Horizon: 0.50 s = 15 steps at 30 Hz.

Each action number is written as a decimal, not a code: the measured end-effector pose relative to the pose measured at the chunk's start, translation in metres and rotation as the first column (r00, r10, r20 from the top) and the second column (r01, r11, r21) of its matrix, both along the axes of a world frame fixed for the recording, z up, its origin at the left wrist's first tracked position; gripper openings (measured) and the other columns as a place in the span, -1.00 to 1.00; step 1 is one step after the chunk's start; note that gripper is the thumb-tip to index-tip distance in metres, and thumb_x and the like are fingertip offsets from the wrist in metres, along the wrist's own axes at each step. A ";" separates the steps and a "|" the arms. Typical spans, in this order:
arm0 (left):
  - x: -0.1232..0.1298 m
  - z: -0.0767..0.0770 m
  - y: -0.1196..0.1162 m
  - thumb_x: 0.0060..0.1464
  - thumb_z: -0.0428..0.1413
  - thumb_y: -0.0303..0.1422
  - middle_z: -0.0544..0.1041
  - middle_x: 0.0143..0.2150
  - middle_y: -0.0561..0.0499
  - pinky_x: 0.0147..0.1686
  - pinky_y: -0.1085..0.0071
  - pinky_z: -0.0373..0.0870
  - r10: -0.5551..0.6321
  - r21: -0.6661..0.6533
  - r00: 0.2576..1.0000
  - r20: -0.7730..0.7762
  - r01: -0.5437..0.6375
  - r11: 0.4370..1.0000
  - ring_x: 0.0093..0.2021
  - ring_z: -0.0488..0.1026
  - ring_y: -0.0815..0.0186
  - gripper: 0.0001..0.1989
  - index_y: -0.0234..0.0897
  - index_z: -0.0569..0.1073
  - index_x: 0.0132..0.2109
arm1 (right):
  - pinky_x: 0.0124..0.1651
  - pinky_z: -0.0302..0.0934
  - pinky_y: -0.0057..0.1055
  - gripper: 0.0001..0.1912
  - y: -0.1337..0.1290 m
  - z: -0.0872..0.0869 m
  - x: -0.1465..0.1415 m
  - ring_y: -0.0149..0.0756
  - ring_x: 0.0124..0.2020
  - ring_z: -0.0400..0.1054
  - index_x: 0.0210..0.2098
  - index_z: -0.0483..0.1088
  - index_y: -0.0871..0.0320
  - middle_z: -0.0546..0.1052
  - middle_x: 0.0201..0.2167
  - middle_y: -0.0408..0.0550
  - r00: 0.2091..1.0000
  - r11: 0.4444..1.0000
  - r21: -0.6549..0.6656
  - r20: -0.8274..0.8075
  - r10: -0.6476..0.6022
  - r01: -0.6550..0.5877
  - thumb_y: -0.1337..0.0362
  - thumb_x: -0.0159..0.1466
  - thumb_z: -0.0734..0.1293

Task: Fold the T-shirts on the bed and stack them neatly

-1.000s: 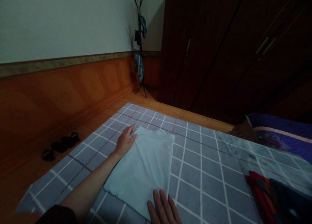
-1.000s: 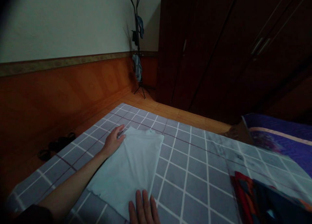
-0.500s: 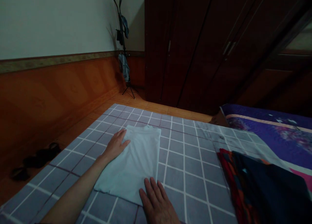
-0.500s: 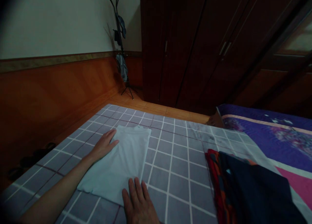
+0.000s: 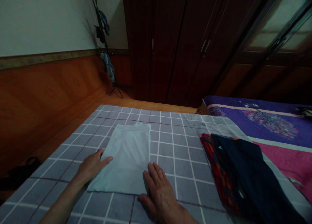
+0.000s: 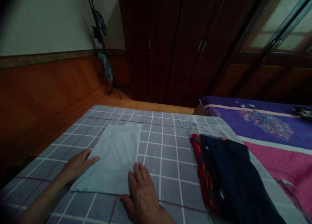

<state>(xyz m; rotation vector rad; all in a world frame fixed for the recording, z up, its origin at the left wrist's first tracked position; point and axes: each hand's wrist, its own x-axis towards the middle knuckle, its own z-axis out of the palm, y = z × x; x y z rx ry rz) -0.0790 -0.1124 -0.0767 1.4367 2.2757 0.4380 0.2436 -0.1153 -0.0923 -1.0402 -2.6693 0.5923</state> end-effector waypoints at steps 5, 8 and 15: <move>0.001 -0.006 -0.014 -0.08 0.09 -0.03 0.59 -0.34 -0.06 -0.28 0.30 0.37 -0.011 0.010 0.998 0.058 0.011 1.000 -0.24 0.53 0.01 -0.65 -0.21 0.48 -0.31 | 0.28 -0.02 -0.06 -0.45 0.000 0.015 0.008 0.02 0.30 -0.05 0.20 0.22 0.19 0.17 0.27 0.15 0.998 0.999 0.016 0.044 -0.038 0.037 0.11 0.27 0.27; 0.006 -0.012 -0.020 -0.07 0.09 -0.01 0.59 -0.31 -0.08 -0.29 0.29 0.41 0.034 0.053 0.970 0.239 -0.048 0.997 -0.26 0.53 0.04 -0.59 -0.27 0.46 -0.26 | 0.24 0.06 -0.09 -0.51 -0.008 0.022 0.016 0.02 0.24 0.09 0.11 0.29 0.20 0.27 0.21 0.14 0.999 0.998 0.055 0.037 -0.009 0.007 0.13 0.24 0.30; 0.032 -0.006 -0.039 -0.19 0.27 -0.06 0.57 -0.07 -0.10 -0.27 0.38 0.52 0.221 -0.006 0.616 0.756 -0.331 0.944 -0.21 0.57 0.15 -0.37 -0.27 0.37 0.01 | 0.11 0.24 -0.29 -0.52 -0.046 0.010 0.036 -0.20 0.11 0.28 0.12 0.29 0.15 0.39 0.11 0.07 0.974 0.989 -0.003 -0.174 -0.143 0.145 0.35 0.19 0.27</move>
